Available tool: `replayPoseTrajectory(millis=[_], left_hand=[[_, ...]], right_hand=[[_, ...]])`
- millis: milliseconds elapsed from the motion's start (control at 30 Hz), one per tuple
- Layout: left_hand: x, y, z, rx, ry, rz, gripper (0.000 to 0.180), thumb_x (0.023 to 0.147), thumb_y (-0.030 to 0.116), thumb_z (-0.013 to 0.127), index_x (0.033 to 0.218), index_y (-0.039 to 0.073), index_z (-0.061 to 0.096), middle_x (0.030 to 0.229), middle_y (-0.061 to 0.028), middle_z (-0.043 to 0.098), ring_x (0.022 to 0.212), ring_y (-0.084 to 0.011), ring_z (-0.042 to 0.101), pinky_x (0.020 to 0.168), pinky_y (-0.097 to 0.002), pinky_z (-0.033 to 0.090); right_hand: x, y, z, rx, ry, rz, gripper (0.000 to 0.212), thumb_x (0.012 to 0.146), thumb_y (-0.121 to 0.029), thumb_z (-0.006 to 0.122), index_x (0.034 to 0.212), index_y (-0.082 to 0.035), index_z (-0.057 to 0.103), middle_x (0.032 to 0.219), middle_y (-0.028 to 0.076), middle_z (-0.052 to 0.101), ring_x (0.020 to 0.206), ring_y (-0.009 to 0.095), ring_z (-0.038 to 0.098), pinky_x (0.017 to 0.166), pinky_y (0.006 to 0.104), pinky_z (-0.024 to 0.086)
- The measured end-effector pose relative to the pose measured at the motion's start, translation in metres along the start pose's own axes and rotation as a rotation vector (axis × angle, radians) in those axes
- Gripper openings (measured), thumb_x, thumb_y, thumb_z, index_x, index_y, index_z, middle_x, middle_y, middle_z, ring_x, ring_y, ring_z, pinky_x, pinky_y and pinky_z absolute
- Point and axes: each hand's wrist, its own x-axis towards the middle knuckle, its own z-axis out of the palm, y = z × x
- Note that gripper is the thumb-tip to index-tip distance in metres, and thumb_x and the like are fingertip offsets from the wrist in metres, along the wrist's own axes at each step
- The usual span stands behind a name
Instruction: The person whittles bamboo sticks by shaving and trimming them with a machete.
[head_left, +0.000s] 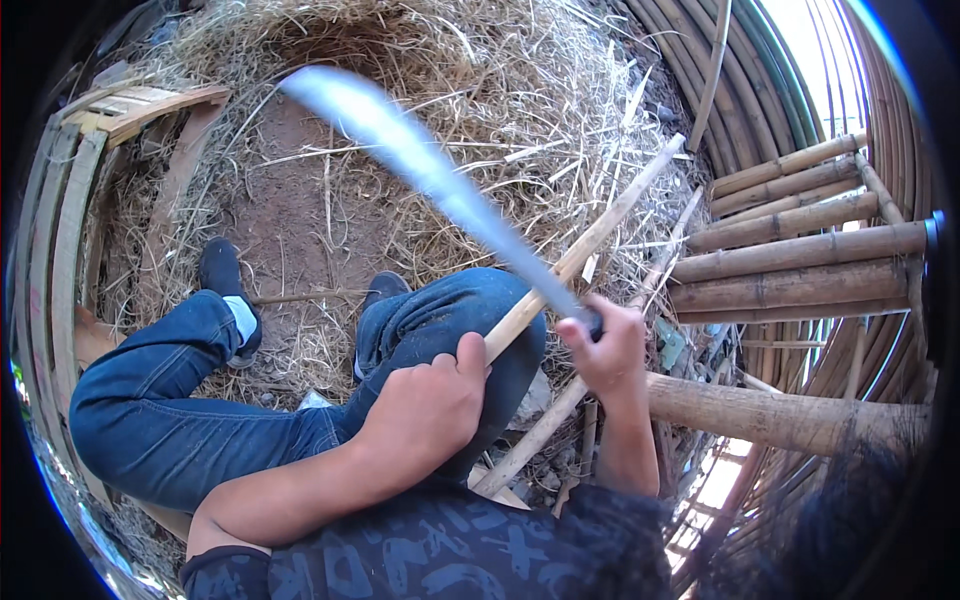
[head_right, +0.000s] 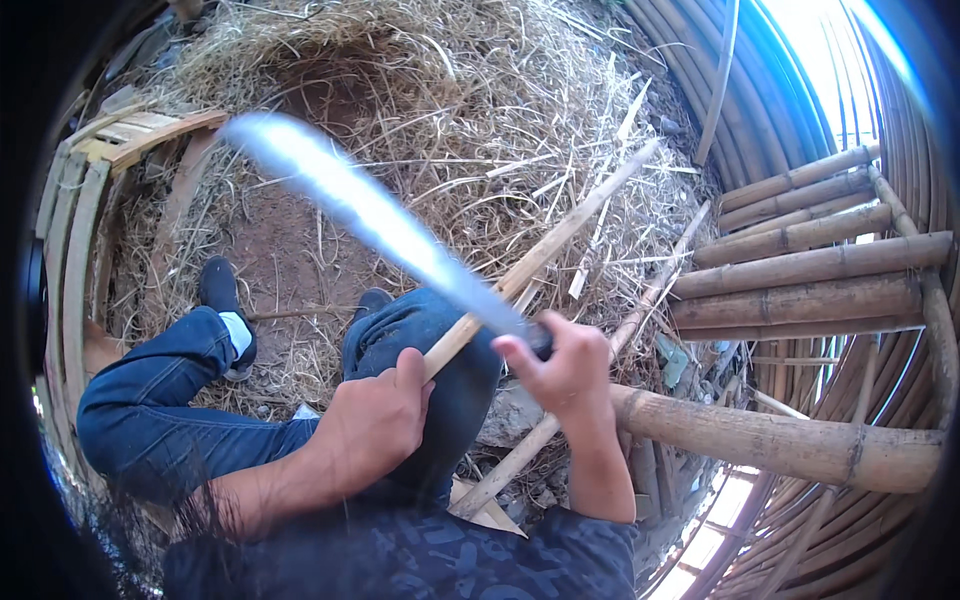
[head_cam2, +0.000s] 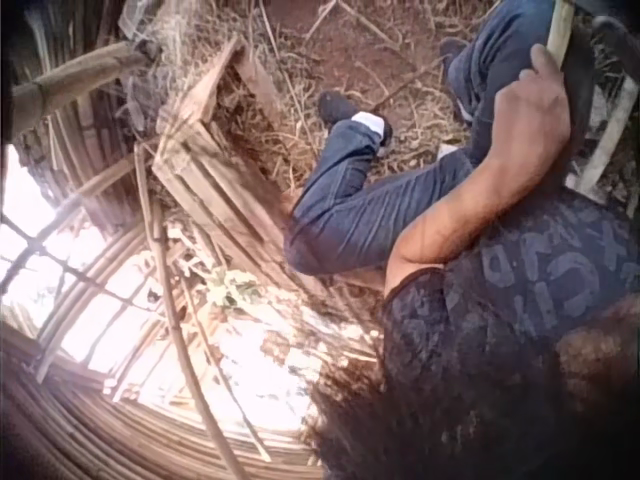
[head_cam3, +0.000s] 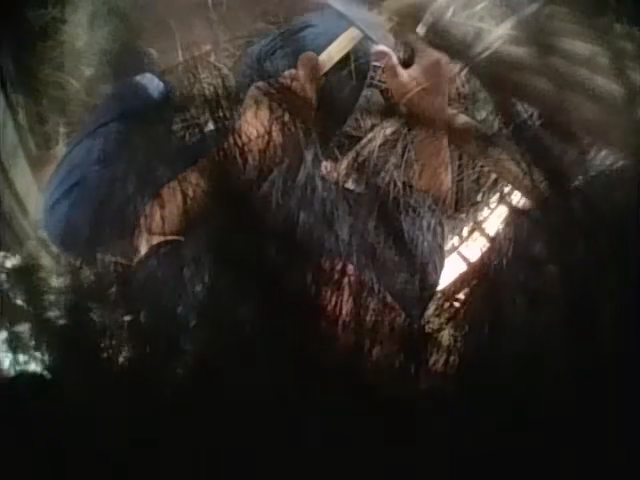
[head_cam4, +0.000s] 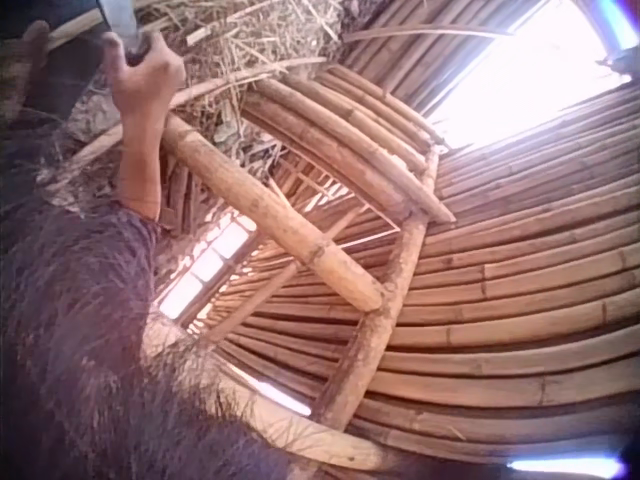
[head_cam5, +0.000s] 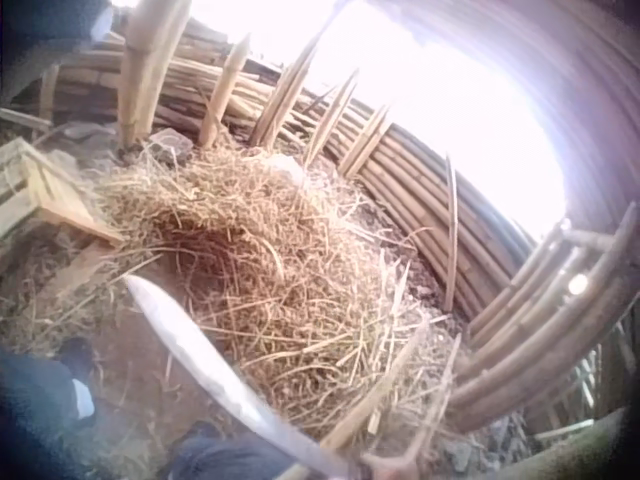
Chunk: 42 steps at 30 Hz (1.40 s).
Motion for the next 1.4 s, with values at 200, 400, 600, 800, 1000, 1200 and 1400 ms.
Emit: replayPoseTrajectory(millis=[200,400,600,800,1000,1200,1400], left_hand=[[0.003,0.0,-0.006,-0.027,-0.023,0.005,0.02,0.098,0.019,0.045,0.094,0.0,0.041,0.063,-0.0176,0.059,0.055,-0.036,0.063,0.047,-0.0441,0.05],[0.004,0.003,-0.012,-0.142,-0.032,-0.008,0.019,0.097,0.016,0.045,0.093,-0.002,0.04,0.065,-0.0224,0.061,0.058,-0.0402,0.062,0.05,-0.0472,0.051],[0.001,-0.001,-0.008,-0.199,0.027,0.02,0.017,0.096,0.013,0.048,0.093,0.0,0.037,0.061,-0.024,0.056,0.057,-0.0444,0.058,0.049,-0.0521,0.045],[-0.001,-0.005,-0.008,-0.205,0.058,0.048,0.017,0.095,0.011,0.049,0.092,-0.001,0.039,0.061,-0.0227,0.056,0.056,-0.0429,0.059,0.049,-0.0498,0.046],[0.0,-0.005,-0.008,-0.149,0.051,0.07,0.018,0.097,0.014,0.047,0.092,-0.002,0.042,0.063,-0.0204,0.061,0.056,-0.0375,0.063,0.049,-0.0443,0.052],[0.0,-0.007,-0.008,-0.197,0.08,0.085,0.016,0.095,0.01,0.049,0.091,-0.001,0.039,0.06,-0.0219,0.057,0.055,-0.0416,0.059,0.048,-0.0484,0.047],[-0.015,-0.011,-0.012,-0.216,0.016,0.009,0.016,0.095,0.01,0.05,0.091,-0.001,0.039,0.058,-0.0211,0.057,0.054,-0.0418,0.059,0.047,-0.0492,0.047]], right_hand=[[0.012,0.004,0.008,-0.06,0.03,-0.283,0.069,0.069,-0.07,0.067,0.067,-0.001,0.062,0.052,0.016,0.054,0.052,0.033,0.061,0.051,0.0396,0.048],[0.033,0.028,0.016,-0.045,0.153,-0.353,0.075,0.07,-0.077,0.061,0.069,-0.003,0.062,0.052,0.014,0.053,0.051,0.033,0.06,0.048,0.0395,0.047],[0.04,0.028,0.016,-0.088,0.175,-0.383,0.074,0.069,-0.078,0.061,0.069,-0.003,0.062,0.052,0.013,0.054,0.051,0.032,0.061,0.049,0.0388,0.048],[0.046,0.033,0.01,-0.123,0.188,-0.336,0.076,0.068,-0.079,0.06,0.064,-0.003,0.059,0.051,0.012,0.053,0.051,0.032,0.061,0.048,0.0382,0.047],[0.051,0.044,0.009,-0.139,0.234,-0.323,0.085,0.069,-0.085,0.05,0.067,-0.001,0.059,0.051,0.013,0.052,0.051,0.03,0.061,0.05,0.0375,0.045],[0.052,0.047,0.008,-0.134,0.268,-0.391,0.078,0.072,-0.08,0.055,0.066,-0.003,0.06,0.051,0.011,0.054,0.049,0.03,0.061,0.048,0.0379,0.046],[0.074,0.12,-0.043,-0.241,0.422,0.214,0.072,0.087,-0.066,0.049,0.076,0.003,0.066,0.057,0.015,0.059,0.057,0.025,0.06,0.058,0.0397,0.046]])
